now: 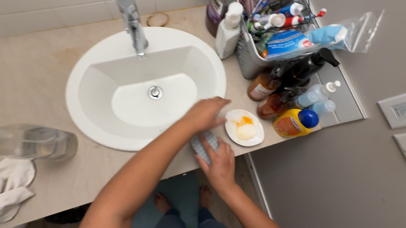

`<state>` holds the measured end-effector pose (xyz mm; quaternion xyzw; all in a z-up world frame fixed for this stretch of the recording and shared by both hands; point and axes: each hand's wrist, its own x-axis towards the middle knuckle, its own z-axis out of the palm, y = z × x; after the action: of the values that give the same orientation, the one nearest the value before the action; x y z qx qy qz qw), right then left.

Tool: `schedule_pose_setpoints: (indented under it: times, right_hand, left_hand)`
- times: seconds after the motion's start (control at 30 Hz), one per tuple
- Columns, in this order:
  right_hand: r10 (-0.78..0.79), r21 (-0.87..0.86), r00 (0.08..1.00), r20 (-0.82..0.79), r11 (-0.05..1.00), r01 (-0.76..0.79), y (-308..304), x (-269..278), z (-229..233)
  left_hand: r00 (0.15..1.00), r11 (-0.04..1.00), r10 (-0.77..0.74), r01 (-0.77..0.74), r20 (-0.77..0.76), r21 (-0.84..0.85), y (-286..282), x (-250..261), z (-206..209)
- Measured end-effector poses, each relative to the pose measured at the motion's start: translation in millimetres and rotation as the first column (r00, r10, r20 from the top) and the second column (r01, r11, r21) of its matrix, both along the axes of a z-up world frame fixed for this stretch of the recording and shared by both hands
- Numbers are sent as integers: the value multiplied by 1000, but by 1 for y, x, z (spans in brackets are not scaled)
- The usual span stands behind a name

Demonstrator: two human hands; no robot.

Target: The person cleans a bathroom sink and countertop using a spray bottle, a scrubbing brush, and a cloth. They scrub the sink basin and faucet, wipe the countertop, and rinse the tools under running water.

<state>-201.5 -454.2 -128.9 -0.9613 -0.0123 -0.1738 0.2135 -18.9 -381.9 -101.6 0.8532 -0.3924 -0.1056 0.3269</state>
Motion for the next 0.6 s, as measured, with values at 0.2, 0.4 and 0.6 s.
schedule_pose_setpoints:
  times: [0.2, 0.4, 0.6]
  right_hand:
    - [-28, 165, 999, -16, 986, 30, 33, 53, 8]
    - [210, 950, 929, -306, 130, 284, 46, 144, -10]
    - [362, 803, 803, -474, -196, 563, 57, 203, -8]
  left_hand:
    - [883, 863, 458, -413, 106, -291, 135, 35, 48]
    - [740, 717, 668, -613, 77, -332, 200, 64, 65]
    - [708, 665, 706, -675, -27, -318, 193, 108, 71]
